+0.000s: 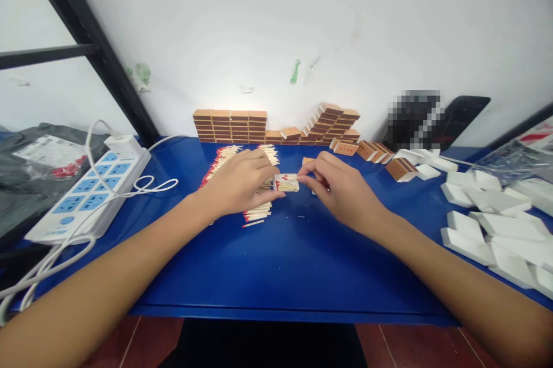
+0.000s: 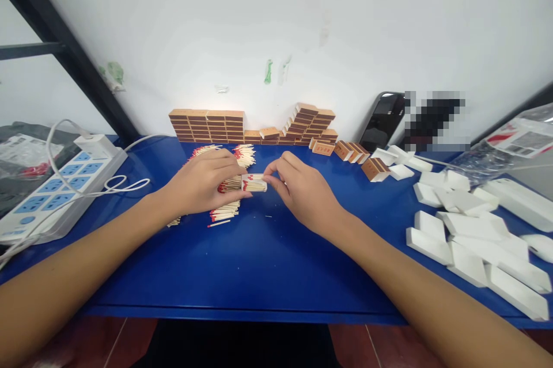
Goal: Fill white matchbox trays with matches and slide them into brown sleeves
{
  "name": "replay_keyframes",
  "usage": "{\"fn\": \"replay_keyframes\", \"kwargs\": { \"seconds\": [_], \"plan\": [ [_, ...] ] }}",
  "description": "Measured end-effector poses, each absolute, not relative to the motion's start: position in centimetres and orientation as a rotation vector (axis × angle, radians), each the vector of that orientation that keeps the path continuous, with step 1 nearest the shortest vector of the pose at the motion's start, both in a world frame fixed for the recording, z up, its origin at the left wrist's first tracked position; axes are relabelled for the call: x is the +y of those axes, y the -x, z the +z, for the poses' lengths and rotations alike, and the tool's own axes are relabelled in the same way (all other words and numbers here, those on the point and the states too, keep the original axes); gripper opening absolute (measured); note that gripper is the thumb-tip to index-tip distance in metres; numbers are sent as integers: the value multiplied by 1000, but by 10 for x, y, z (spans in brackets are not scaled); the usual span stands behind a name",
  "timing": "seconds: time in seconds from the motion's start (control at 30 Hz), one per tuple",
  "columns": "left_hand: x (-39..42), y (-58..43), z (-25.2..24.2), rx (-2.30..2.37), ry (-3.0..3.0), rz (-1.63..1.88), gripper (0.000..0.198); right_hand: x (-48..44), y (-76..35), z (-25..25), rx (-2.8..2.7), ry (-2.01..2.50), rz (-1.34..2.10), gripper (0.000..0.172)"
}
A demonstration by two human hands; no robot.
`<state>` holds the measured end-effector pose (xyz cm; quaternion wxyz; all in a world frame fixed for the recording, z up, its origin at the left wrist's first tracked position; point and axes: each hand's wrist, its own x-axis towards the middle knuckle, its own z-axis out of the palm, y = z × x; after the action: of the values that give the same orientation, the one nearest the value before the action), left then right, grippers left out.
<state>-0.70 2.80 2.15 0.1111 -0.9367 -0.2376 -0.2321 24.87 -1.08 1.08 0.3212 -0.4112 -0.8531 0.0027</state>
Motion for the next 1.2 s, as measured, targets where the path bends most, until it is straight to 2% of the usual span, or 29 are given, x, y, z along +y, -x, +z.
{"fn": "replay_keyframes", "kwargs": {
  "seconds": [1.2],
  "plan": [
    [26, 6, 22, -673, 2762, -702, 38, -10, -249, 10, -2246, 1056, -13, 10]
  ]
}}
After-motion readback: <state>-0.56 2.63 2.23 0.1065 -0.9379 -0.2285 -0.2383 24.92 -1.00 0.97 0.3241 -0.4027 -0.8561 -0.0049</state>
